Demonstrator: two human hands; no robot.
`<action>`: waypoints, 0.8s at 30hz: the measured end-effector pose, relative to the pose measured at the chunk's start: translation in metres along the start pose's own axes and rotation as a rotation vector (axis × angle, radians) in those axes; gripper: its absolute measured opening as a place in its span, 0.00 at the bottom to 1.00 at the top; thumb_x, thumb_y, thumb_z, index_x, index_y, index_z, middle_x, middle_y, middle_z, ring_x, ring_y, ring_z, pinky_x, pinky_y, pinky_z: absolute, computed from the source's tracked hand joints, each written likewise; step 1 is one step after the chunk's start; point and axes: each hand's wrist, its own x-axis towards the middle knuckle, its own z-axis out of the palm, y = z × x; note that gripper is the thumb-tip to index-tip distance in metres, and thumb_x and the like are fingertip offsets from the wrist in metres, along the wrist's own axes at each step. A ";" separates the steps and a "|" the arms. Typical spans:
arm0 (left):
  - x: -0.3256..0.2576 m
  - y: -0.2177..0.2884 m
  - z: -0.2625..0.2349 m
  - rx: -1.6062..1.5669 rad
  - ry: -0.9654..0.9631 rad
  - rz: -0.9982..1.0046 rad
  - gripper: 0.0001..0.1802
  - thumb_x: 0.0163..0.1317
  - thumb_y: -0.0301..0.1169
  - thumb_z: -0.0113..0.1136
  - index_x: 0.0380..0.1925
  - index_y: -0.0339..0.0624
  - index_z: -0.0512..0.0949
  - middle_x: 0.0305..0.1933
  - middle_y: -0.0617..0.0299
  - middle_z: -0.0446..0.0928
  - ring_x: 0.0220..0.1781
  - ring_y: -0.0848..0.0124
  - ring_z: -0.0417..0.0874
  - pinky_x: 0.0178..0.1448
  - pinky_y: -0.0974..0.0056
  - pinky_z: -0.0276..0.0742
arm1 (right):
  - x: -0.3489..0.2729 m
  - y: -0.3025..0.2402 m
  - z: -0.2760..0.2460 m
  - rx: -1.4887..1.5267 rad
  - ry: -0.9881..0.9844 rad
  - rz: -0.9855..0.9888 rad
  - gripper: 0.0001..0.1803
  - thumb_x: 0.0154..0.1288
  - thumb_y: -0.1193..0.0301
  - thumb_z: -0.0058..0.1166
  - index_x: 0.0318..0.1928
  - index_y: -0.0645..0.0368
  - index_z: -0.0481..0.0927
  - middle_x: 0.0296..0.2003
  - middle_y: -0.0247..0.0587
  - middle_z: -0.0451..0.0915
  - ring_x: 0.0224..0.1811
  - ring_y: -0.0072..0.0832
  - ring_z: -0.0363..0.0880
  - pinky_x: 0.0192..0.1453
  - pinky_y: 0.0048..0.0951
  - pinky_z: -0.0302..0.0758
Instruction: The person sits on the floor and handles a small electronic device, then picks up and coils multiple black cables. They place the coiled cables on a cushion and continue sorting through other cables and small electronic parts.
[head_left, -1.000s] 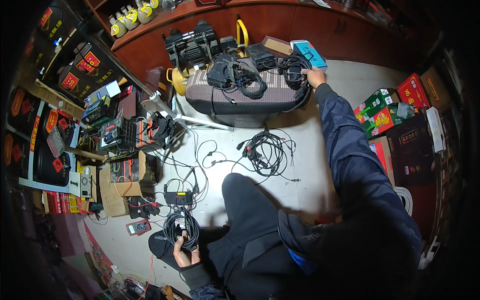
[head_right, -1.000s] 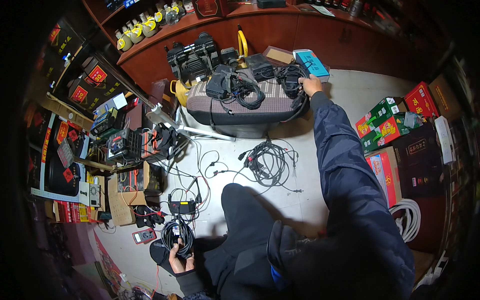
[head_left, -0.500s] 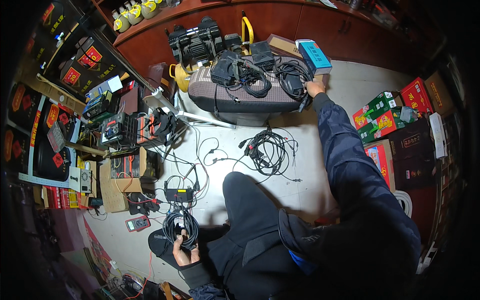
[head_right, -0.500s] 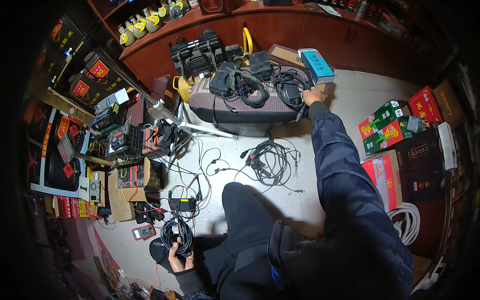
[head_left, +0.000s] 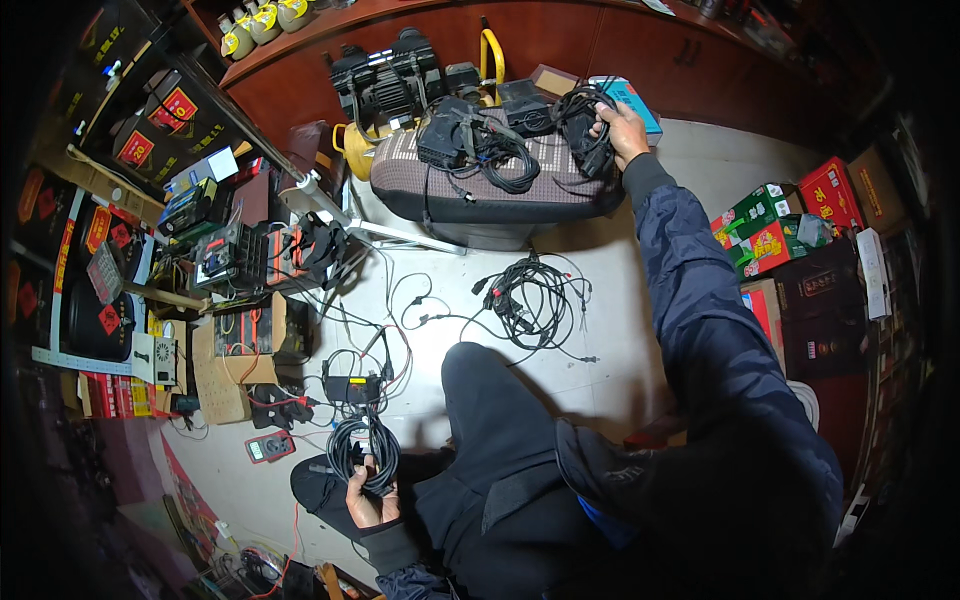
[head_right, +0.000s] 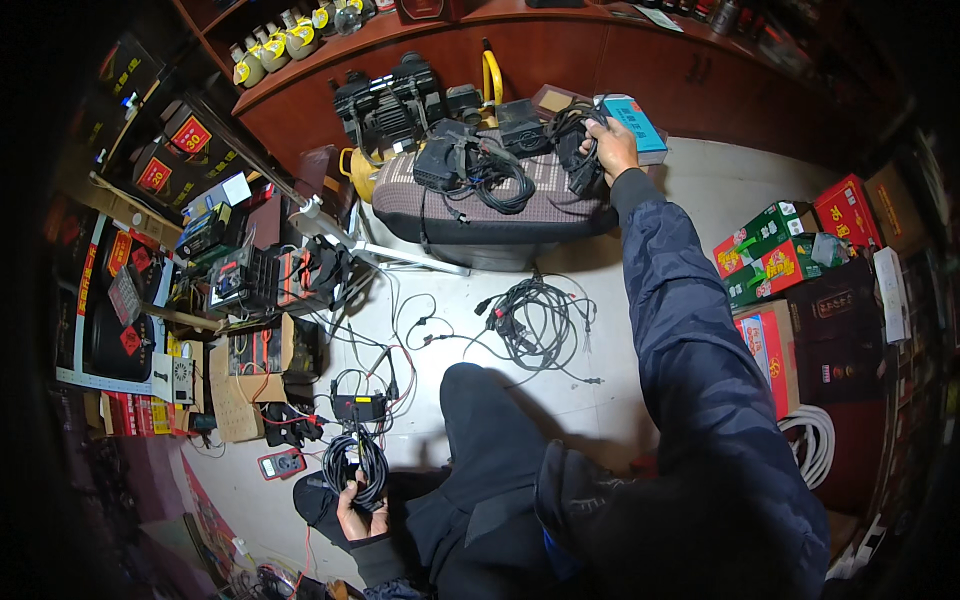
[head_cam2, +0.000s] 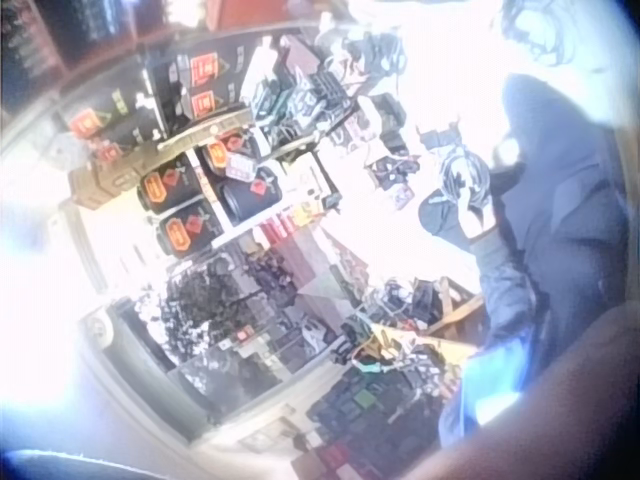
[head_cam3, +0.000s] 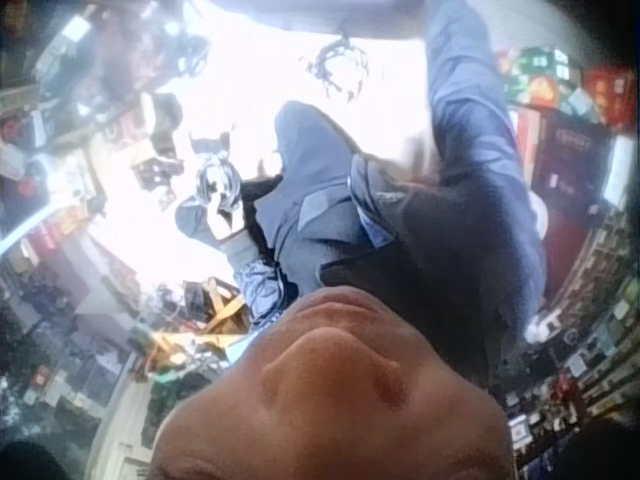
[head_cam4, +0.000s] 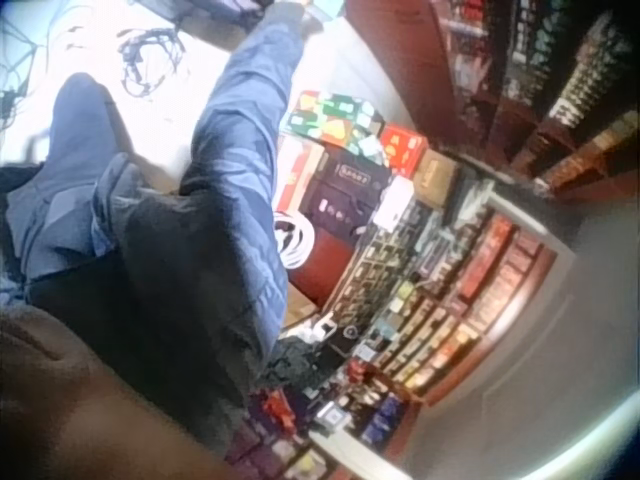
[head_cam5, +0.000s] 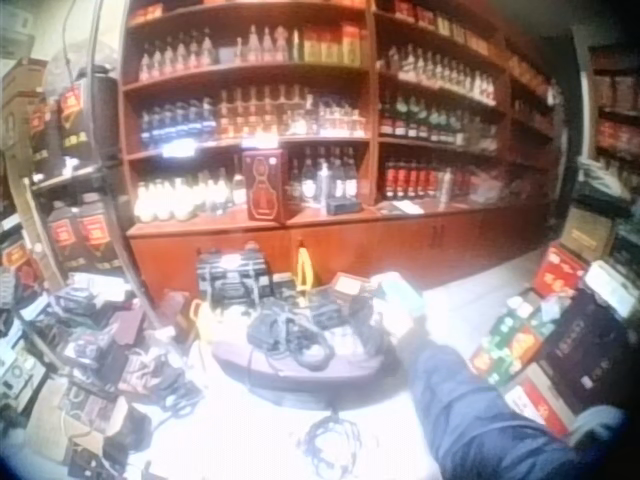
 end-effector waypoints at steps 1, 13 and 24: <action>0.000 0.000 0.000 -0.004 0.012 0.009 0.11 0.61 0.23 0.64 0.44 0.41 0.79 0.44 0.57 0.84 0.48 0.64 0.87 0.52 0.49 0.84 | 0.001 0.006 -0.001 -0.053 0.036 0.074 0.13 0.71 0.76 0.55 0.53 0.67 0.76 0.31 0.38 0.78 0.28 0.27 0.79 0.34 0.29 0.81; -0.001 0.003 -0.011 -0.043 0.016 -0.009 0.07 0.60 0.22 0.63 0.39 0.40 0.79 0.42 0.56 0.85 0.47 0.62 0.87 0.52 0.48 0.85 | -0.011 0.031 -0.036 -1.296 0.334 -0.125 0.24 0.63 0.62 0.58 0.55 0.65 0.82 0.50 0.64 0.83 0.56 0.59 0.80 0.62 0.51 0.76; -0.002 0.002 -0.007 -0.072 -0.018 -0.022 0.05 0.62 0.23 0.63 0.38 0.40 0.80 0.42 0.55 0.86 0.45 0.62 0.88 0.52 0.48 0.85 | -0.020 0.023 0.020 -0.916 0.007 -0.057 0.34 0.66 0.60 0.62 0.61 0.78 0.74 0.52 0.68 0.82 0.58 0.51 0.82 0.64 0.41 0.74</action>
